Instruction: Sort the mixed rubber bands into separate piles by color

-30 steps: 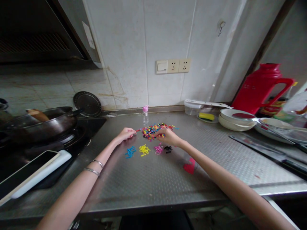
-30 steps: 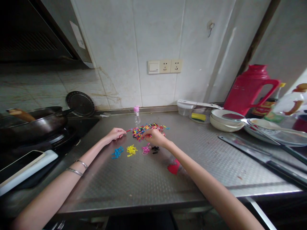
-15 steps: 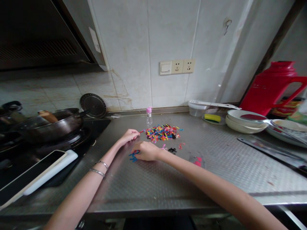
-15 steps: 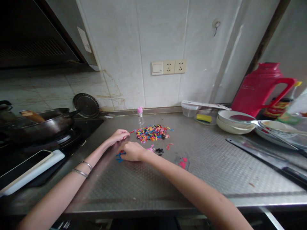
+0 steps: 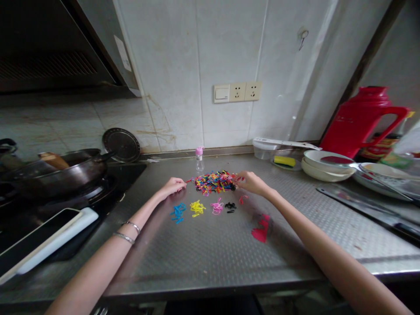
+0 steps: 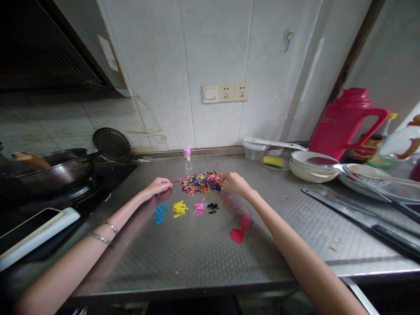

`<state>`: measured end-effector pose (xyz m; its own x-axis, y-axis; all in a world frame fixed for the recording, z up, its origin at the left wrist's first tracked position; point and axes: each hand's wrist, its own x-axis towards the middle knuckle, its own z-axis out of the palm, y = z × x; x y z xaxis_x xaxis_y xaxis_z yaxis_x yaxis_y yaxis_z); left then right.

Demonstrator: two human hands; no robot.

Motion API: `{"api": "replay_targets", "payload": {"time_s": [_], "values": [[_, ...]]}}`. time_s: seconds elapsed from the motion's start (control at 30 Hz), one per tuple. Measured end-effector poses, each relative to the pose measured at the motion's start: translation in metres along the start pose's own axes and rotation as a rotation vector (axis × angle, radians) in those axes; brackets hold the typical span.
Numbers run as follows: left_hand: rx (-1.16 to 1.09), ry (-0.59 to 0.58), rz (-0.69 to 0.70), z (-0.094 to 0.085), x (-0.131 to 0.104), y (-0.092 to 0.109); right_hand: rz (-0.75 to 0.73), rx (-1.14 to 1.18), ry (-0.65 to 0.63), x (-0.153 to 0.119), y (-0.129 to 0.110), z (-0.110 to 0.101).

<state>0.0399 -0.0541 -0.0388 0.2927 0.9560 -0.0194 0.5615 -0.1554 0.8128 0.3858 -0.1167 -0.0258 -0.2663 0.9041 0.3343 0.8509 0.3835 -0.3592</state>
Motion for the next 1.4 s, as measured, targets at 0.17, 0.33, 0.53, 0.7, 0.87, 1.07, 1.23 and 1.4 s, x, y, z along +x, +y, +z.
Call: {"api": "replay_targets", "payload": {"time_s": [0.17,0.33,0.53,0.7,0.87,1.07,1.23,1.4], "values": [[-0.019,-0.058,-0.058,-0.003,-0.001,0.006,0.046,-0.056,-0.053,-0.009,0.019,-0.010],[-0.024,-0.136,-0.077,-0.007,0.000,0.009,0.017,-0.025,-0.070,-0.009,0.015,-0.003],[0.035,-0.205,-0.084,-0.009,0.004,0.016,0.036,-0.020,-0.057,-0.009,0.014,0.002],[0.060,-0.244,0.062,0.000,0.010,0.038,0.036,-0.017,-0.041,-0.009,0.016,0.005],[0.112,-0.146,0.255,0.023,0.012,0.056,0.041,0.006,-0.035,-0.010,0.018,0.007],[0.144,-0.059,0.339,0.039,0.009,0.049,0.041,0.013,-0.029,-0.011,0.017,0.007],[0.075,-0.060,0.270,0.037,0.002,0.047,0.067,0.019,0.054,-0.011,0.022,-0.005],[0.070,-0.057,0.245,0.035,-0.002,0.046,0.077,0.213,0.016,-0.013,0.026,-0.027]]}}
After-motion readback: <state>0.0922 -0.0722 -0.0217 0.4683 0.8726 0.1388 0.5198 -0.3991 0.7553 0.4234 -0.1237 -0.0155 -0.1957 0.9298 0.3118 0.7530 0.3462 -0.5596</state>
